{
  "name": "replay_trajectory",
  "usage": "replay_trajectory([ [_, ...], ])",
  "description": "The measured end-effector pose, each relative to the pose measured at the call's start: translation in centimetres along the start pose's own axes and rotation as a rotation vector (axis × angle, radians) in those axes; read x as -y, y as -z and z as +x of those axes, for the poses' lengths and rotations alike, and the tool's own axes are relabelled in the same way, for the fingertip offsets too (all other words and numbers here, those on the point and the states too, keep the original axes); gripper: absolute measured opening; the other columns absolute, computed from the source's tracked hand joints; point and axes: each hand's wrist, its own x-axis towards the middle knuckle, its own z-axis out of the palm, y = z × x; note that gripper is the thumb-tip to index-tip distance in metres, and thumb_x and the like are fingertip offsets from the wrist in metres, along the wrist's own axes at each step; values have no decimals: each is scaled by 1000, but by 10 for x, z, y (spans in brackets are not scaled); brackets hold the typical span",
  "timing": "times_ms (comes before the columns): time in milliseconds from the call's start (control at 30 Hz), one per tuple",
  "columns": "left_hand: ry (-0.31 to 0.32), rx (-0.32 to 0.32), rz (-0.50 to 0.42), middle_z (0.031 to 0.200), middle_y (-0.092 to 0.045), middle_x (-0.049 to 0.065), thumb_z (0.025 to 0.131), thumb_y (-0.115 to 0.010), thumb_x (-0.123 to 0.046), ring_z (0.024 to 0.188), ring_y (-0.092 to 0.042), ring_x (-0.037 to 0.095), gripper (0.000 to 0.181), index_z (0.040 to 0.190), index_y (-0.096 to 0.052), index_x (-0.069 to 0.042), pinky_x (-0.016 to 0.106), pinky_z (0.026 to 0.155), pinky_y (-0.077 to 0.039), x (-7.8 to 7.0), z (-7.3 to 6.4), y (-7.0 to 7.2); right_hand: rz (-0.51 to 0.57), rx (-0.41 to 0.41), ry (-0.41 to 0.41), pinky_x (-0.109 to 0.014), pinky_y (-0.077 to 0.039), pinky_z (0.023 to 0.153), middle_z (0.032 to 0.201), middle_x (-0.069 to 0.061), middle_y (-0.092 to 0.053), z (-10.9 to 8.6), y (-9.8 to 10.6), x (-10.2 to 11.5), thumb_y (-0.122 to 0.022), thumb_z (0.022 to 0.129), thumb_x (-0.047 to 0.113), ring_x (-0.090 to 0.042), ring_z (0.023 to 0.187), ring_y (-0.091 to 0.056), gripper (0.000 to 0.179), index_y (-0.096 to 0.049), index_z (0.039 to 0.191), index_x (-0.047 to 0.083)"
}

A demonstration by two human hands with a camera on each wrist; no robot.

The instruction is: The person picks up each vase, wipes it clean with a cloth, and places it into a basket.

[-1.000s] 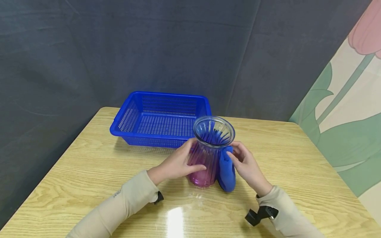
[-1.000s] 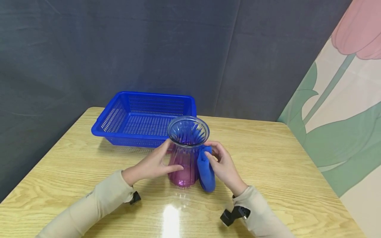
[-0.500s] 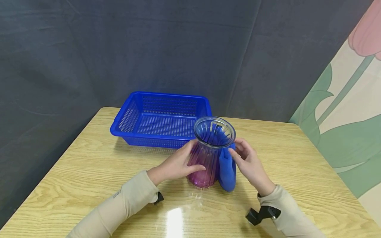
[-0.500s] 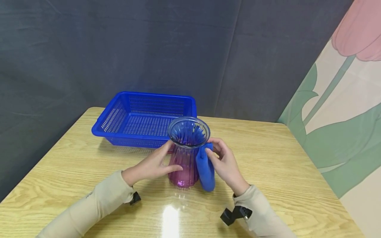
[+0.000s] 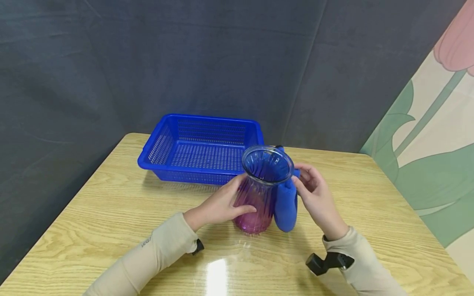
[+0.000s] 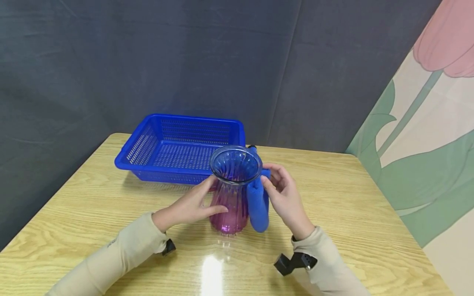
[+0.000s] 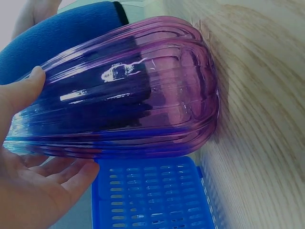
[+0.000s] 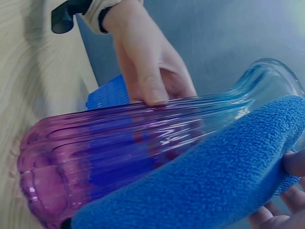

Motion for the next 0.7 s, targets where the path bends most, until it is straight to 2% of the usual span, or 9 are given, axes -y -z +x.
replay_trajectory([
  [200, 6, 2, -7, 147, -37, 15, 80, -73, -30, 136, -36, 29, 84, 145, -26, -4, 45, 113, -33, 0, 0, 0, 93, -2, 3, -15, -55, 74, 107, 15, -66, 2, 5, 6, -49, 96, 8, 1, 92, -62, 22, -53, 117, 14],
  [400, 17, 3, -1, 146, -37, 15, 80, -73, -31, 136, -37, 29, 83, 144, -26, -5, 46, 112, -35, 0, -1, -1, 140, 8, 10, -15, -56, 72, 106, 13, -67, 2, 3, 7, -50, 95, 7, 0, 90, -63, 23, -53, 117, 13],
  [700, 30, -12, 7, 145, -37, 17, 79, -74, -32, 134, -39, 31, 84, 144, -28, -6, 48, 110, -37, -1, -1, -1, 55, 11, -30, -15, -55, 71, 102, 18, -66, 1, -1, 2, -50, 95, 6, 3, 88, -62, 23, -52, 114, 19],
])
